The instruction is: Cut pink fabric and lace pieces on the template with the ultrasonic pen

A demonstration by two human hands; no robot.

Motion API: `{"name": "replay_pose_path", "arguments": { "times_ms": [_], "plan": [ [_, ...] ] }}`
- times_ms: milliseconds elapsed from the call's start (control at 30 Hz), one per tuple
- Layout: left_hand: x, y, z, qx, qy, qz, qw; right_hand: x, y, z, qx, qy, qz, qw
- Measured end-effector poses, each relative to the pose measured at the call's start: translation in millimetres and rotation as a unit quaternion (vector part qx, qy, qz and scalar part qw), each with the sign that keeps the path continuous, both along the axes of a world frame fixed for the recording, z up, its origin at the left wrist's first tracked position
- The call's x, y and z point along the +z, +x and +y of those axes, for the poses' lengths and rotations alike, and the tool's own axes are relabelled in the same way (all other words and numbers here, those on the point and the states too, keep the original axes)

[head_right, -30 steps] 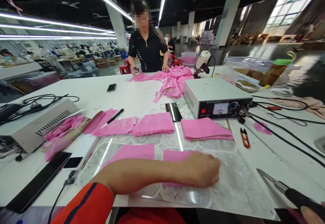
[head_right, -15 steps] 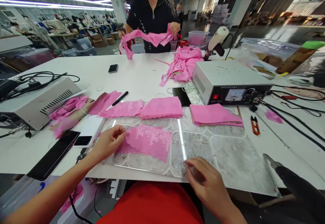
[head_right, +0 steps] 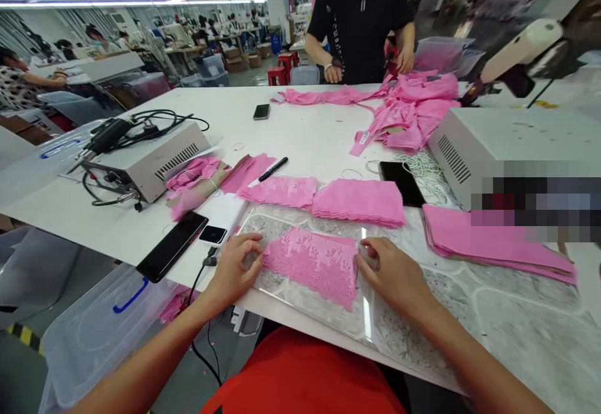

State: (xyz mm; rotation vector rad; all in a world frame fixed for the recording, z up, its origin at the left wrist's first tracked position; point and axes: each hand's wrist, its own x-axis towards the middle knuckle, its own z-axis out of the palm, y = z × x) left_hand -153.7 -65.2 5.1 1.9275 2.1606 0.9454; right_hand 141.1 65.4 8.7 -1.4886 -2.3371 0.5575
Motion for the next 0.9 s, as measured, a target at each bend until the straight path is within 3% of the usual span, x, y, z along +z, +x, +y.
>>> {"name": "replay_pose_path", "arguments": {
  "times_ms": [367,567,900],
  "plan": [
    [-5.6,0.3,-8.1,0.001,0.025,0.021,0.999,9.8,-5.4,11.5,0.034,-0.027,0.037,0.998],
    [-9.7,-3.5,-6.7,-0.009,0.042,0.063,0.997,15.5,-10.6,14.5,0.043,-0.066,-0.016,0.997],
    [-9.3,-0.9,-7.0,-0.014,0.042,0.080,0.996,13.4,-20.5,35.2,0.040,-0.033,-0.016,0.999]
  ]
}}
